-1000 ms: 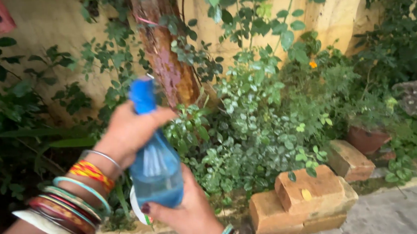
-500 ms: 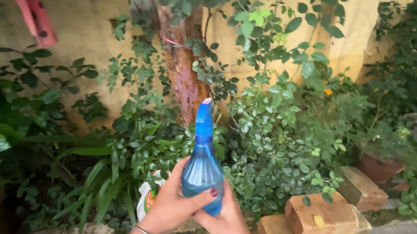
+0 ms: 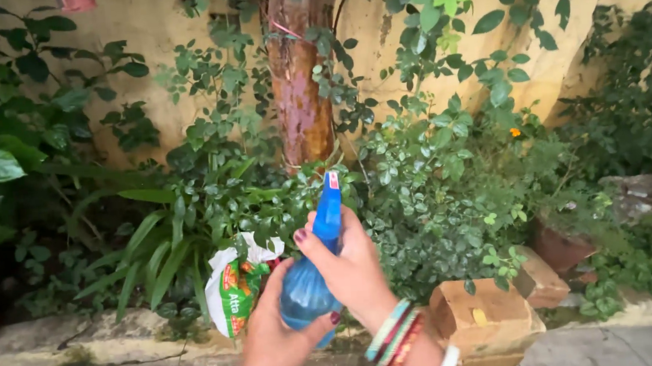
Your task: Spray water on the leaves of garden plants using a spray bottle.
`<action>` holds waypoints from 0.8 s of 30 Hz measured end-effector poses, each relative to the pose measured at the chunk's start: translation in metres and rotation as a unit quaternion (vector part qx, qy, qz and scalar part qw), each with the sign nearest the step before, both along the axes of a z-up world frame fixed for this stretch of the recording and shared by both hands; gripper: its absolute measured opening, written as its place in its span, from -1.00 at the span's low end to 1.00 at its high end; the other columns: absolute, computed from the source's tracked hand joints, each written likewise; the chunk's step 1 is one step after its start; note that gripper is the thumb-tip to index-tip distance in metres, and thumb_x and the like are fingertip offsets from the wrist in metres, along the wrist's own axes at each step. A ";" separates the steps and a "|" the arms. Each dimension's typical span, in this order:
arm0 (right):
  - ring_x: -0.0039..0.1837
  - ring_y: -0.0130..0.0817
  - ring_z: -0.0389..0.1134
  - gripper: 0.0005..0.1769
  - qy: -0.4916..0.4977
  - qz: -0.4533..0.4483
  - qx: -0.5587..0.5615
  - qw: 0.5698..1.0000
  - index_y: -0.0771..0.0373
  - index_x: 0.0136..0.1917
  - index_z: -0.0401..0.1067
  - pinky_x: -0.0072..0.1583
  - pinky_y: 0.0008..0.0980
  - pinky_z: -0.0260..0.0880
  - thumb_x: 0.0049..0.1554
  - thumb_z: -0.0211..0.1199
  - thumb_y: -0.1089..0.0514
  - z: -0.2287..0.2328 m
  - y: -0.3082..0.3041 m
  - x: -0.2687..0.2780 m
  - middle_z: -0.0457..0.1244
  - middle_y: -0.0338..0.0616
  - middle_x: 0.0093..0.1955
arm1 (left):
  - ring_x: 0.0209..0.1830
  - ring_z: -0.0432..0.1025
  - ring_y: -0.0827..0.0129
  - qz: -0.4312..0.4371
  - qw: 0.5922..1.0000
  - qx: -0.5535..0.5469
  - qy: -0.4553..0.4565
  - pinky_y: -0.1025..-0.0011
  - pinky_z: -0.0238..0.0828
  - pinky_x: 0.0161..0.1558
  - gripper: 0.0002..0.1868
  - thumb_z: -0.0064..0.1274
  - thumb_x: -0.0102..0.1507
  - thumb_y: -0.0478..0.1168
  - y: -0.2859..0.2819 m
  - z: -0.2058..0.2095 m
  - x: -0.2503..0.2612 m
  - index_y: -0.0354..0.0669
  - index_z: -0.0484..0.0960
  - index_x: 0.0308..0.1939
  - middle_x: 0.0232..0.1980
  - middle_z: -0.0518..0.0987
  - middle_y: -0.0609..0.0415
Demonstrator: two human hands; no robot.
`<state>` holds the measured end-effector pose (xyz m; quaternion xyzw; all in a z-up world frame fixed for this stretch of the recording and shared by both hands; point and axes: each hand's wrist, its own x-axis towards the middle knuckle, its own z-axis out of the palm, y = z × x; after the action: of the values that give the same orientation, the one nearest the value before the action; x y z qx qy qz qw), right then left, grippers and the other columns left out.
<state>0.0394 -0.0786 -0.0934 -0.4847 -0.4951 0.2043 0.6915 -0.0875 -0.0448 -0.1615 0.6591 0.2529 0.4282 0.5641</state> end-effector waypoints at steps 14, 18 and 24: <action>-0.30 -0.27 0.39 -0.84 0.172 -0.088 -0.065 0.979 0.23 -0.12 0.40 -0.19 -0.27 0.43 0.05 0.35 0.28 -0.008 0.016 0.049 0.33 -0.15 -0.24 | 0.17 0.54 0.26 0.122 0.976 0.174 0.036 0.29 0.38 0.25 0.04 0.45 -0.02 -0.05 0.043 -0.040 -0.057 -0.22 0.21 0.42 0.13 0.63 -0.06; -0.24 -0.30 0.40 -0.84 0.091 -0.057 -0.121 0.987 0.26 -0.05 0.44 -0.15 -0.30 0.45 0.05 0.30 0.30 0.009 -0.010 0.076 0.36 -0.13 -0.13 | 0.24 0.46 0.27 0.208 0.976 0.040 0.058 0.22 0.37 0.19 -0.34 0.39 0.09 -0.10 0.053 -0.024 -0.094 -0.19 0.53 0.23 0.17 0.61 -0.05; -0.19 -0.35 0.39 -0.81 0.059 -0.103 -0.064 0.991 0.29 -0.02 0.46 -0.11 -0.31 0.46 0.06 0.29 0.35 0.003 -0.060 0.135 0.36 -0.14 -0.08 | 0.21 0.46 0.36 0.136 0.983 -0.063 -0.100 0.28 0.43 0.08 -0.45 0.26 0.12 -0.18 0.073 -0.045 -0.096 -0.26 0.58 0.18 0.12 0.66 0.02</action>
<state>0.1748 -0.1383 -0.0901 -0.5635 -0.3869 0.1910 0.7045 -0.1835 0.0285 -0.2061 0.5349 0.3091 0.5483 0.5636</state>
